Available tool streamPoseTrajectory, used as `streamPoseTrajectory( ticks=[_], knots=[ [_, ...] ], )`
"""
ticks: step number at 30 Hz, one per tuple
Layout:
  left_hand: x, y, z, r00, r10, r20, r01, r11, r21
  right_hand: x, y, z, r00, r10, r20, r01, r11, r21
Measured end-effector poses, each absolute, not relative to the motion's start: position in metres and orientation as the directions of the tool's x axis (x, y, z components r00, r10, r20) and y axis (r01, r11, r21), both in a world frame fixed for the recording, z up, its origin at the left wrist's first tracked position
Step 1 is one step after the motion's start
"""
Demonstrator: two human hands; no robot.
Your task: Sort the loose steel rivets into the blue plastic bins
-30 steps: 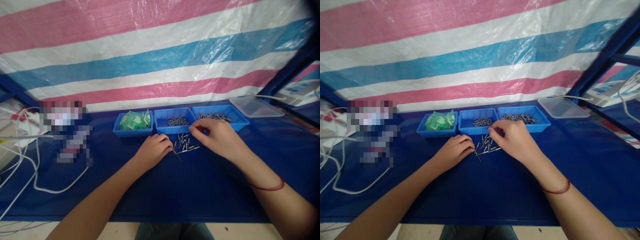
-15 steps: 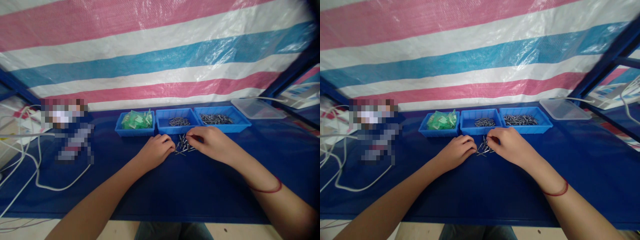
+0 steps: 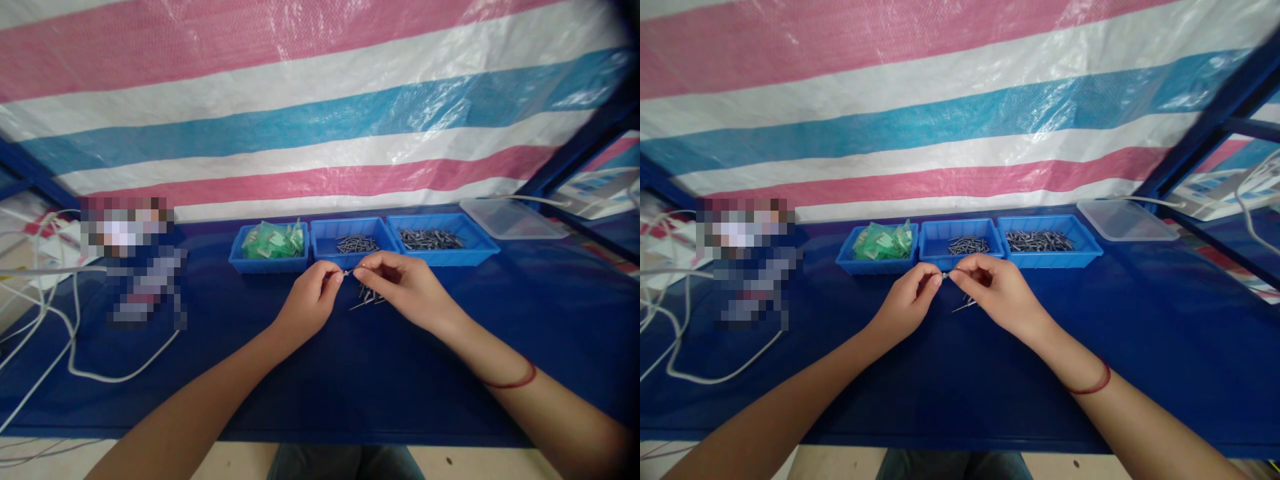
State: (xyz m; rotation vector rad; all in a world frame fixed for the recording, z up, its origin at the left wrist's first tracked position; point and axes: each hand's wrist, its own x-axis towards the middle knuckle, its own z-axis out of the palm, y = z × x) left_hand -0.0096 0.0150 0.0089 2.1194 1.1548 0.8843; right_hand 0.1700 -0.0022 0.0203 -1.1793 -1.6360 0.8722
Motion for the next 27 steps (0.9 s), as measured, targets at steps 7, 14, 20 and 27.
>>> streamPoseTrajectory(
  ticks=[7, 14, 20, 27],
  knots=[
    [-0.0076, 0.0127, 0.0054, 0.445, 0.858, 0.257, 0.432, -0.457, 0.777, 0.1704, -0.0010, 0.0142, -0.113, 0.950, 0.291, 0.283, 0.311, -0.907],
    [-0.0056, 0.0127, 0.0062, 0.473, 0.841, 0.263, 0.411, -0.475, 0.778, 0.1697, -0.0042, 0.0152, -0.138, 0.931, 0.338, 0.339, 0.365, -0.867],
    [-0.0070, 0.0126, 0.0117, 0.407, 0.845, 0.347, 0.370, -0.500, 0.783, 0.1732, -0.0038, 0.0206, -0.190, 0.873, 0.449, 0.447, 0.484, -0.752],
    [-0.0075, 0.0121, 0.0136, 0.381, 0.828, 0.412, 0.354, -0.542, 0.762, 0.1758, -0.0019, 0.0209, -0.244, 0.808, 0.537, 0.537, 0.573, -0.619]
  ],
)
